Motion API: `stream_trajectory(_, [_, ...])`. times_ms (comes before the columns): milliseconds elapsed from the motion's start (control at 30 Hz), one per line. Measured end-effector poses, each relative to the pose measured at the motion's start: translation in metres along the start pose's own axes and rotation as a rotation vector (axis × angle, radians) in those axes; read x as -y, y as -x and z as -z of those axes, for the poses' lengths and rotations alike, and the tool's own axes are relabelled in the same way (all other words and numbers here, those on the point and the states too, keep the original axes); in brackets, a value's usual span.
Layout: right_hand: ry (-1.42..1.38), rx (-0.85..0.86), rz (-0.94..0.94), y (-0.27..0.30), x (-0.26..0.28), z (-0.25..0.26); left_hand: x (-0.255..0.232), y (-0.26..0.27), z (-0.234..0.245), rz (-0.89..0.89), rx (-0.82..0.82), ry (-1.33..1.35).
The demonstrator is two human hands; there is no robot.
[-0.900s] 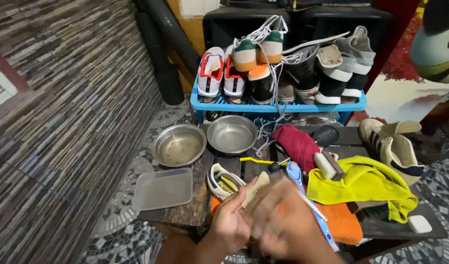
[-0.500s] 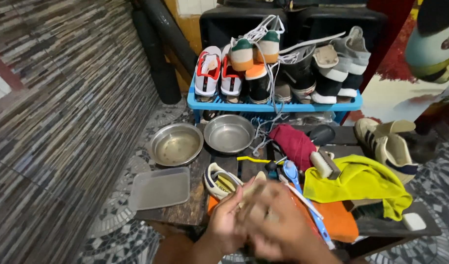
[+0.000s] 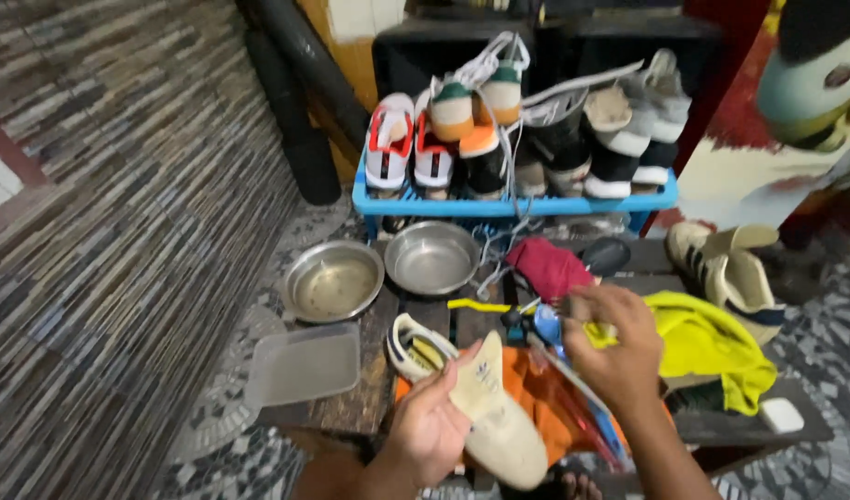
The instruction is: The person scrubs the upper part of a white sneaker with a brush, repeatedly dipping the brush into a metal bowl of water to wet it. The person holds the shoe steady with one hand while scrubbing with the other.
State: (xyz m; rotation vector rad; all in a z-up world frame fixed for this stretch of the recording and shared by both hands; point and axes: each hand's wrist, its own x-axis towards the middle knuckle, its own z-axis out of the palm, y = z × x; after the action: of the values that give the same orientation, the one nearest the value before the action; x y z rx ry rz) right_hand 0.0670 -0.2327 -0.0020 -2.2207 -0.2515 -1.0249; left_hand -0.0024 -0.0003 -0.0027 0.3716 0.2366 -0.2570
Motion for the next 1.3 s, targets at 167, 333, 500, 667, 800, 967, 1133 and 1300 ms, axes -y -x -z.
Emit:
stream_trajectory(167, [-0.79, 0.15, -0.884, -0.012, 0.051, 0.032, -0.009, -0.009, 0.015, 0.039, 0.039, -0.131])
stream_trajectory(333, [-1.036, 0.22, -1.218, -0.024, 0.065, 0.034, -0.02, -0.009, 0.008, 0.001, -0.003, -0.206])
stream_trajectory(500, [-1.117, 0.255, -1.232, -0.014, 0.042, 0.019, -0.028, -0.02, 0.029, -0.076, 0.147, -0.489])
stream_trajectory(667, [-0.916, 0.362, -1.073, -0.023, 0.047, 0.012, -0.019, -0.015, 0.032, -0.228, 0.193, -0.961])
stream_trajectory(800, [-0.361, 0.611, -0.54, -0.062, 0.06, -0.014, -0.023, -0.004, 0.011, -0.329, -0.006, -1.36])
stream_trajectory(967, [-0.027, 0.545, 0.149, -0.109, 0.006, -0.136, -0.031, -0.011, 0.005, -0.354, -0.069, -1.378])
stream_trajectory(1133, [0.366, 0.724, 0.222, -0.146, 0.029, -0.213, -0.033, -0.013, 0.007, -0.392, -0.052, -1.363])
stream_trajectory(1300, [0.482, 0.963, 0.158, -0.154, 0.051, -0.239, -0.063, 0.032, -0.066, -0.006, -0.201, -1.379])
